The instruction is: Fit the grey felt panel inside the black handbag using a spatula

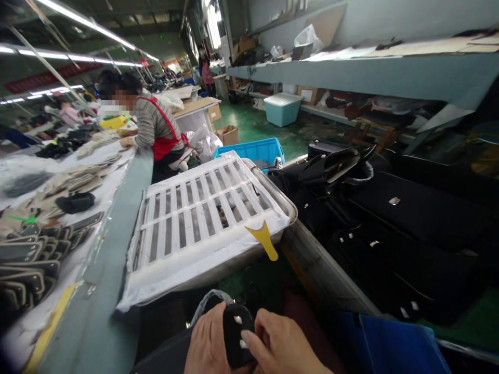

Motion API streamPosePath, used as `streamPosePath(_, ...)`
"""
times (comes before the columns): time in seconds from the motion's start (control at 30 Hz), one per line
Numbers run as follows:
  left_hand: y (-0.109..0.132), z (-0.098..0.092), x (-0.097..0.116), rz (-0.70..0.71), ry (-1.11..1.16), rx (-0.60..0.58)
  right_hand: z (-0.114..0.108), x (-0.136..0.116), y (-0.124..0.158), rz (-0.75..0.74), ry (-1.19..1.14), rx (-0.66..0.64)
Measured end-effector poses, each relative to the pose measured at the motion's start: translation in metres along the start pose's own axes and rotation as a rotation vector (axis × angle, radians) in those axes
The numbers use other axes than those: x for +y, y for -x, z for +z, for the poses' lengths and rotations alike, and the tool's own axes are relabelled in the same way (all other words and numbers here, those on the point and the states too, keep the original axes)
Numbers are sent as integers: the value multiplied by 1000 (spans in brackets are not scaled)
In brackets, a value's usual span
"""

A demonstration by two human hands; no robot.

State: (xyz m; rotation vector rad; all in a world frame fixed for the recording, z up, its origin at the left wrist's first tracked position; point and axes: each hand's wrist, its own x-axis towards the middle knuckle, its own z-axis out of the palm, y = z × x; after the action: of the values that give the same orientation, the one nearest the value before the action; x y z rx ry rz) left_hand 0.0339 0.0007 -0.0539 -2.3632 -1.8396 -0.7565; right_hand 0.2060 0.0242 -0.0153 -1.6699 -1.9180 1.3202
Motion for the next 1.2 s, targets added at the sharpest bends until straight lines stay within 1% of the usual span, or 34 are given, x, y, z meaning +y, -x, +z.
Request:
streamPosePath(0.07, -2, -1, 2, -32, -3, -4, 4, -3, -8, 28, 109, -14)
streamPosePath(0.1, -2, -2, 2, -43, 3, -17, 6, -3, -12, 41, 127, -17)
streamPosePath(0.2, -2, 0, -3, -38, 28, -45, 12, -4, -18, 42, 101, -40)
streamPosePath(0.3, 0, 3, -10, 17, 30, -65, 13, -4, -18, 28, 84, -47)
streamPosePath(0.37, 0, 4, -13, 70, 21, -105, 13, -3, -18, 23, 90, -45)
streamPosePath(0.43, -2, 4, -13, 89, -2, -157, 14, 0, -18, 13, 79, -33)
streamPosePath(0.53, -10, 2, -8, 72, -67, -227, 15, 5, -20, 69, 41, 0)
streamPosePath(0.6, -16, -1, -4, 90, -103, -272, 15, 5, -22, 115, -21, 36)
streamPosePath(0.63, -19, -3, -2, 91, -113, -289, 15, 5, -23, 114, -57, 66)
streamPosePath(0.7, -24, -6, 0, 97, -115, -328, 14, 3, -24, 75, -132, 127)
streamPosePath(0.77, -26, -9, 2, 111, -113, -369, 11, 3, -25, 51, -199, 137)
streamPosePath(0.8, -25, -9, 3, 115, -117, -384, 10, 6, -25, 52, -249, 113)
streamPosePath(0.83, -24, -10, 4, 123, -123, -396, 9, 10, -25, 56, -327, 63)
streamPosePath(0.9, -21, -12, 5, 122, -135, -404, 11, 25, -27, 79, -562, -48)
streamPosePath(0.93, -19, -14, 5, 116, -136, -410, 15, 34, -29, 109, -689, -72)
streamPosePath(1.0, -16, -21, 4, 115, -130, -451, 30, 53, -34, 198, -876, -65)
streamPosePath(1.07, -14, -31, -1, 112, -133, -513, 53, 68, -40, 290, -932, -58)
streamPosePath(1.1, -13, -36, -5, 97, -140, -539, 65, 73, -43, 315, -949, -95)
streamPosePath(1.2, -9, -49, -16, 16, -137, -573, 96, 82, -50, 333, -1047, -329)
